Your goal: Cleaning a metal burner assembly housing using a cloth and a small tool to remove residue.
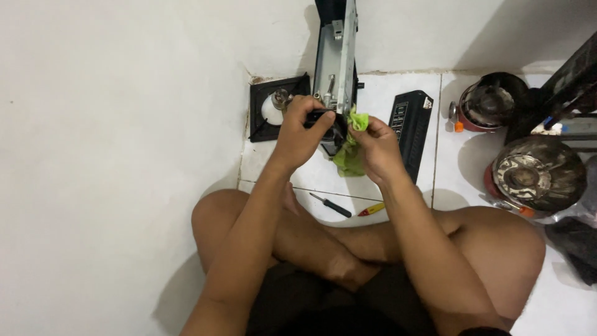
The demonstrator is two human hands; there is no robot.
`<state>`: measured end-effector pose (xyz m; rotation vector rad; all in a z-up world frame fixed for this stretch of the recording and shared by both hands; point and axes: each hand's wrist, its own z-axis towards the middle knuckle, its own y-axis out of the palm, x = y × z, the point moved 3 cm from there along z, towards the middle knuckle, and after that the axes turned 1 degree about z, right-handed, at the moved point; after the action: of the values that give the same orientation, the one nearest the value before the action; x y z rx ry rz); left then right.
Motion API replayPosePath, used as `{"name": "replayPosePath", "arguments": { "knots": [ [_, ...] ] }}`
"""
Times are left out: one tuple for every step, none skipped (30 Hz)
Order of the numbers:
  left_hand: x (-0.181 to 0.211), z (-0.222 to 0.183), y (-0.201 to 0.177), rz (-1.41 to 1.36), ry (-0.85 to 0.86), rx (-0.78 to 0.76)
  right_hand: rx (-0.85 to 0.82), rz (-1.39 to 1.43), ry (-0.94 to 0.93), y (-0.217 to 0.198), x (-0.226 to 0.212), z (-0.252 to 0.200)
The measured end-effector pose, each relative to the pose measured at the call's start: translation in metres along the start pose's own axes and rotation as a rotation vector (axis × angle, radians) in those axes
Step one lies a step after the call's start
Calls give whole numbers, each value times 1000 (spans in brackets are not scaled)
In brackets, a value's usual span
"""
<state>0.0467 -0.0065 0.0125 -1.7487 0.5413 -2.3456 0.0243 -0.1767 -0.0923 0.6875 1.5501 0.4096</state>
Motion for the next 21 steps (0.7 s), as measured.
{"name": "replayPosePath", "arguments": {
  "knots": [
    [-1, 0, 0, -9, 1, -2, 1, -94, 7, 1, 1, 0],
    [-2, 0, 1, -18, 3, -4, 2, -188, 14, 2, 2, 0],
    [-4, 1, 0, -17, 0, -6, 4, -187, 17, 0, 4, 4],
    [-5, 2, -1, -18, 16, -11, -20, -201, 42, -1, 7, 7],
    [-6, 3, 0, -20, 34, -15, -43, -217, 65, -2, 9, 10],
    [-6, -1, 0, -21, 31, -17, -41, -217, 68, -3, 8, 7],
    [-5, 0, -1, -12, 41, -20, -58, -156, 114, 0, 8, 10],
    [-4, 1, -3, -3, 52, -24, -75, -94, 160, 3, 8, 12],
    [-2, 2, -5, 0, 57, -22, -79, -92, 156, 5, 9, 13],
    [-1, 3, -7, -27, 34, -31, -81, -80, 163, 6, 10, 15],
    [0, 1, -7, -58, 5, -43, -78, -70, 175, 5, 11, 14],
    [-2, 0, -7, -59, 4, -42, -78, -70, 176, 5, 13, 15],
    [-3, 1, -7, -45, -8, -42, -70, -58, 179, 5, 13, 18],
    [-5, 1, -8, -31, -19, -42, -62, -47, 183, 5, 13, 20],
    [-3, 0, -8, -30, -18, -39, -65, -47, 183, 5, 18, 24],
    [-1, -2, -8, -8, 10, -42, 7, -43, 216, 3, 23, 28],
    [3, 0, -9, 14, 45, -45, 78, -38, 244, 3, 26, 34],
    [1, 0, -4, 16, 52, -41, 72, -37, 239, 0, 28, 38],
    [-1, 0, 2, 19, 47, -31, 124, -88, 263, -6, 30, 40],
    [-3, 0, 8, 21, 43, -21, 176, -139, 286, -12, 33, 43],
    [3, 0, 11, 17, 45, -18, 176, -144, 284, -16, 28, 42]
  ]
}}
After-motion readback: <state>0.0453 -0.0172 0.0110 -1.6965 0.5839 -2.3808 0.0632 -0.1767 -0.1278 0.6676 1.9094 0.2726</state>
